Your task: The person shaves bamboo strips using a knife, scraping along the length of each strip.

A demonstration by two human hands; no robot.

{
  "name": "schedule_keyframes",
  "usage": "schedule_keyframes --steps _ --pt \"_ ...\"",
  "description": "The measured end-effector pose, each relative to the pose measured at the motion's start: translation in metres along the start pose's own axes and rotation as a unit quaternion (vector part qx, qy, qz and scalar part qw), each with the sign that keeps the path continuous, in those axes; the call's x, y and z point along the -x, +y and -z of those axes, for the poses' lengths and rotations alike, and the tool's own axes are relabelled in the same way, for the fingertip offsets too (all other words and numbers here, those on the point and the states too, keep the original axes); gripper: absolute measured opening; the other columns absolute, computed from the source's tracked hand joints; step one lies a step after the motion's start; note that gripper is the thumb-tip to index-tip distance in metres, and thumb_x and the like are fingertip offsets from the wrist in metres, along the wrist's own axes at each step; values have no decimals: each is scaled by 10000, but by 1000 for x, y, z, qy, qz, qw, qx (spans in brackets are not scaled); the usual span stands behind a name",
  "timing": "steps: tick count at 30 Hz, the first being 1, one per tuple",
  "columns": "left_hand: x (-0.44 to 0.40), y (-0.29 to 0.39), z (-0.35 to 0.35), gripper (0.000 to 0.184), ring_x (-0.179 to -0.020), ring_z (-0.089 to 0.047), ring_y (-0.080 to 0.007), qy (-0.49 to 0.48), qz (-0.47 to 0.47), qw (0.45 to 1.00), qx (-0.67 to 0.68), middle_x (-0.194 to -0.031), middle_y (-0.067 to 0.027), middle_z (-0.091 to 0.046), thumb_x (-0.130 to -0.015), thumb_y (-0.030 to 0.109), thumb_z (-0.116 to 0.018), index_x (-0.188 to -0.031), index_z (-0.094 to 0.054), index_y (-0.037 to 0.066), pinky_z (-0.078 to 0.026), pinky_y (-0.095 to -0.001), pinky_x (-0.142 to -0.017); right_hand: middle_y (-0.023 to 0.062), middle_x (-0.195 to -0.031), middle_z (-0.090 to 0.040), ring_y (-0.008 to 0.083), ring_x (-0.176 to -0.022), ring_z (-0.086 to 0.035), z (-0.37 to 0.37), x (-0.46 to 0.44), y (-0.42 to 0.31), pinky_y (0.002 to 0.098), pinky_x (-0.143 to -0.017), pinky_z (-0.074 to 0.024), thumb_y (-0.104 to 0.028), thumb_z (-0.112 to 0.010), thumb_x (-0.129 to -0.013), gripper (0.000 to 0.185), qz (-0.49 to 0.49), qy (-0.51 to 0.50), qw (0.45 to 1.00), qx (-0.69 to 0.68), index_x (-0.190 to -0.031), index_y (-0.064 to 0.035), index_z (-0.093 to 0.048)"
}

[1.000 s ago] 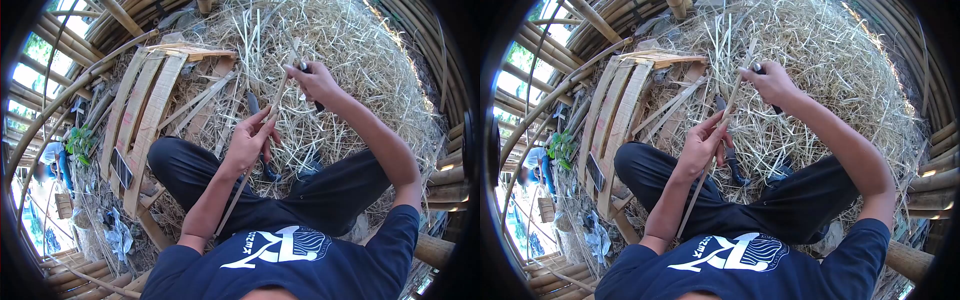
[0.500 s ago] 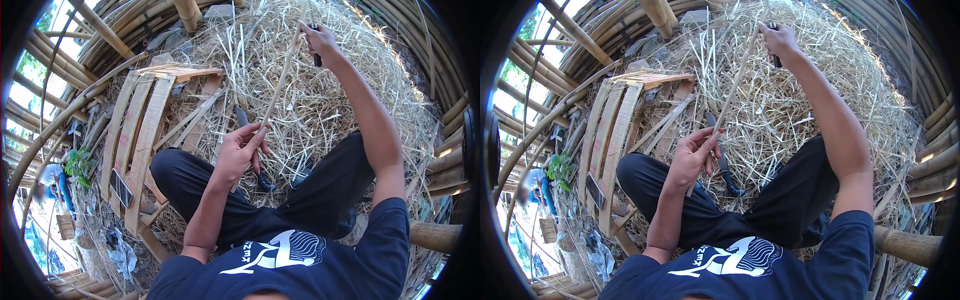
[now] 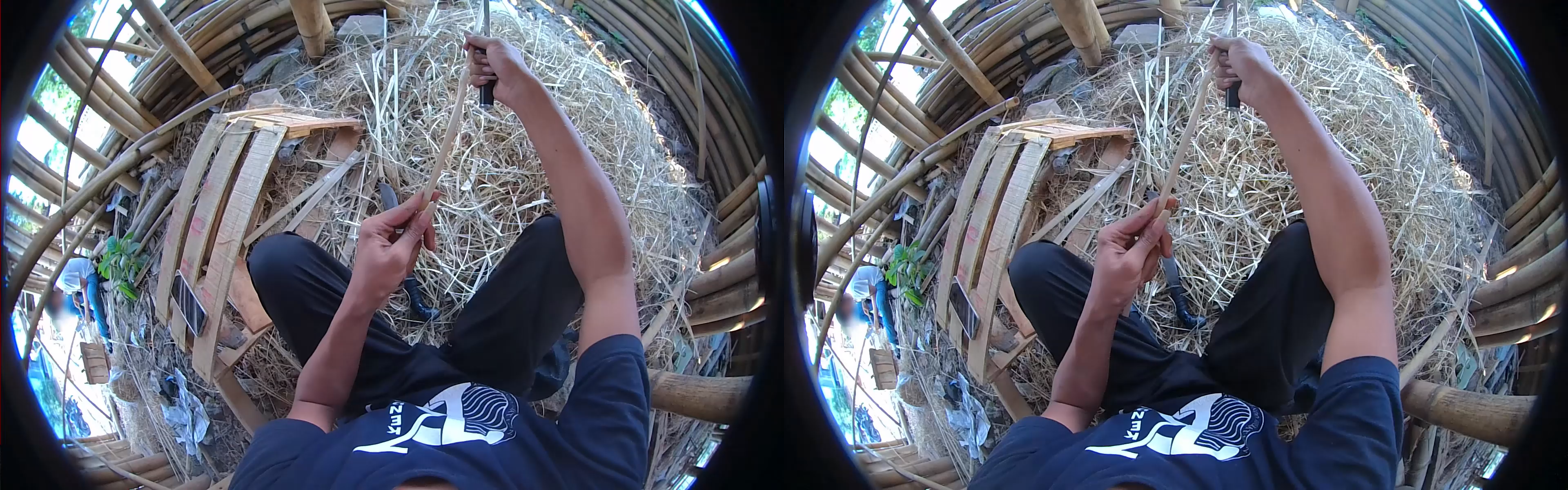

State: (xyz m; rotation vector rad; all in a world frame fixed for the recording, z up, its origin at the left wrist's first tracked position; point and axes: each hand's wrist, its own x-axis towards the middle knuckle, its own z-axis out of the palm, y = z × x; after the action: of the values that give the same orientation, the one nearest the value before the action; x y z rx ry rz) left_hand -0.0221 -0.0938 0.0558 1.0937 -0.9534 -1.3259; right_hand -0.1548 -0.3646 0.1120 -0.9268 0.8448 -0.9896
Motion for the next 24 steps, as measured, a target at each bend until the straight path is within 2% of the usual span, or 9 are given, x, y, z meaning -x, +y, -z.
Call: schedule_keyframes --steps 7,11,13,15,18,19,21,22,24 --pt "1 -3 -1 308 -404 -375 9 -2 -41 999 0 -674 -29 -571 -996 86 -483 -1281 -549 -9 -250 -156 -376 -41 -534 -324 56 -407 -259 -5 -3 -2 231 -369 -237 -146 -512 -953 226 -14 5 1000 10 -784 2 -532" --pt "-6 -8 8 315 -391 -411 1 -21 20 1000 -7 -688 -28 -586 -999 127 -488 -1287 -552 16 -303 -162 -365 -37 -564 -359 61 -421 -306 -4 11 3 222 -372 -263 -192 -537 -960 253 31 28 998 57 -781 -13 -537" --pt "-9 -16 10 325 -387 -441 -15 -38 51 998 -13 -701 -32 -597 -1003 165 -488 -1292 -549 28 -349 -161 -370 -37 -578 -388 54 -425 -314 -1 13 9 216 -373 -277 -242 -554 -963 284 37 55 988 136 -775 -30 -540" --pt "-10 -18 7 352 -384 -454 -27 -40 44 998 -13 -720 -35 -604 -1007 198 -484 -1314 -526 32 -371 -159 -374 -43 -582 -407 46 -424 -321 -2 19 14 213 -372 -284 -270 -564 -962 293 14 43 986 159 -780 -42 -542" --pt "-8 -19 6 347 -384 -422 -21 -14 62 998 22 -716 -11 -577 -1011 214 -475 -1306 -521 36 -353 -164 -364 -41 -578 -434 54 -416 -348 -13 34 31 228 -371 -286 -289 -601 -943 269 -61 -56 978 189 -836 -44 -569" --pt "-8 -22 10 347 -384 -422 -21 -8 63 998 28 -716 -11 -577 -1011 214 -475 -1306 -521 36 -353 -164 -364 -37 -577 -448 55 -432 -391 -15 37 40 224 -375 -309 -351 -593 -940 326 -57 -75 970 222 -855 -36 -581" --pt "-9 -29 18 316 -397 -395 -8 6 66 997 45 -683 13 -533 -1012 215 -476 -1267 -545 41 -305 -171 -351 17 -591 -514 121 -460 -473 -23 47 49 284 -418 -378 -409 -552 -949 405 -31 -38 929 368 -879 -11 -581" --pt "-9 -31 20 295 -409 -375 -1 31 62 997 23 -665 28 -499 -1008 211 -486 -1243 -558 48 -267 -181 -347 17 -591 -514 121 -460 -473 -26 55 51 284 -418 -378 -409 -552 -949 405 -33 -46 926 373 -879 -11 -581" --pt "-10 -37 25 293 -407 -369 -3 65 51 997 4 -664 28 -500 -1006 210 -490 -1240 -562 50 -263 -182 -347 88 -618 -567 210 -504 -532 -28 73 54 359 -494 -424 -442 -512 -957 447 134 -84 774 613 -916 -2 -582"
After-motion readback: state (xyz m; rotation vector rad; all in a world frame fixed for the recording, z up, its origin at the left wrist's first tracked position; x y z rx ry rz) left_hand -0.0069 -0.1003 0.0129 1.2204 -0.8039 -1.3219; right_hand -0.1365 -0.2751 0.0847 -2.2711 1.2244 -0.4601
